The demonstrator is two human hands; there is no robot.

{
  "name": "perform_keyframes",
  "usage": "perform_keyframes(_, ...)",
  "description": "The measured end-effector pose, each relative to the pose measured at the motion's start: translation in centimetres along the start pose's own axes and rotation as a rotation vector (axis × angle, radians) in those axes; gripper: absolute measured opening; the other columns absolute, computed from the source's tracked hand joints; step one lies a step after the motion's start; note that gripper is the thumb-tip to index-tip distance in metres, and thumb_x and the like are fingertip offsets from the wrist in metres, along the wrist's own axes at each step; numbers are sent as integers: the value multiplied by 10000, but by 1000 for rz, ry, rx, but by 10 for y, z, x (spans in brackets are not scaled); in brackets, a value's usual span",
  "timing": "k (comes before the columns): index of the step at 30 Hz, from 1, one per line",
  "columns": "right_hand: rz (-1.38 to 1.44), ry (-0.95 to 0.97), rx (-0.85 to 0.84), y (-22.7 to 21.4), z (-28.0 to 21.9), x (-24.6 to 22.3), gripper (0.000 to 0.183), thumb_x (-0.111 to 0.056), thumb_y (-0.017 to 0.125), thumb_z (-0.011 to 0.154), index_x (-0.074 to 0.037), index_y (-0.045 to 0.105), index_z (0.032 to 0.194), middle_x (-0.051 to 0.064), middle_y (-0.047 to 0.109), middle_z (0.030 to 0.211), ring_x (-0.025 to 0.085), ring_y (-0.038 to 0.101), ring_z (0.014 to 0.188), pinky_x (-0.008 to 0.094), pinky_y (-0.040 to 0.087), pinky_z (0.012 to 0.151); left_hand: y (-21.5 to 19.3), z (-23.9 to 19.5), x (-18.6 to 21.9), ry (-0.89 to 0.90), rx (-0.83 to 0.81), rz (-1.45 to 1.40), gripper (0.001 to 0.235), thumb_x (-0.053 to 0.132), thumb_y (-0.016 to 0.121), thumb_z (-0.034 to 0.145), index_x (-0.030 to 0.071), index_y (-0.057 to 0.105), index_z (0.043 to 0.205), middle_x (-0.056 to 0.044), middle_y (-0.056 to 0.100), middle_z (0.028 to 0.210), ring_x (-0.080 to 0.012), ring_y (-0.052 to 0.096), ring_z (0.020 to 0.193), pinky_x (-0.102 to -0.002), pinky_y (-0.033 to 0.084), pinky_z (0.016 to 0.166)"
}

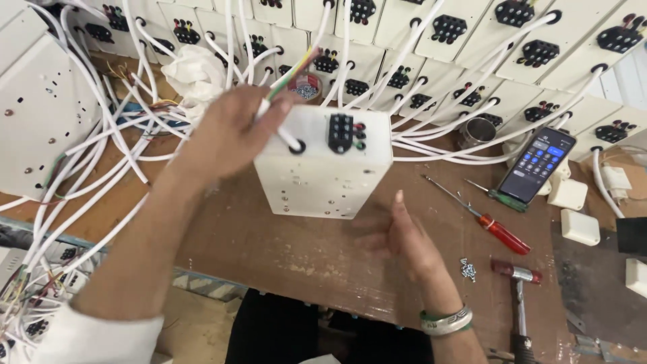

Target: The person strips and twists wires, then attaches a white plastic cover to a white electrical box using a screwdriver. They tighten the screws to secure the cover in place.

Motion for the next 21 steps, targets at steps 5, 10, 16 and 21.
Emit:
perform_keyframes(5, 531, 18, -452, 25, -30, -1, 1030, -837, 245, 894, -20, 427, 1494, 233, 701, 1265, 323, 756, 988, 440, 592, 745, 22, -95, 12, 619, 448, -173, 271, 135, 571, 1054, 59, 646, 1303, -152, 685, 1088, -288, 651, 1064, -438, 544, 947)
perform_keyframes(10, 716, 368, -292, 56, -76, -19, 1012, -838, 326, 815, -102, 504, 1486, 129, 690, 1327, 296, 718, 1125, 480, 611, 887, 54, -172, 5, 699, 488, -38, 345, 98, 583, 890, 52, 670, 1221, -138, 721, 1212, -300, 695, 1131, -529, 498, 1063)
perform_keyframes(16, 622, 306, -329, 59, -77, -7, 739, -509, 584, 907, 34, 557, 1408, 237, 705, 1269, 333, 711, 1093, 470, 572, 900, 62, -198, 4, 901, 584, -18, 281, 154, 655, 975, 58, 690, 1237, -83, 711, 1249, -228, 669, 1089, -516, 523, 1122)
perform_keyframes(21, 403, 194, -182, 29, -61, -16, 722, -344, 657, 812, 102, 579, 1373, 253, 740, 1148, 336, 747, 966, 443, 602, 818, 68, -194, -26, 628, 515, 111, 359, 221, 713, 909, 50, 685, 1224, -120, 722, 1045, -275, 694, 840, -403, 582, 679)
Point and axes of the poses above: each hand's wrist, its own z-axis towards the middle knuckle, its own y-axis out of the palm, x = y × z, the point moved 5 cm from there along z, towards the middle knuckle
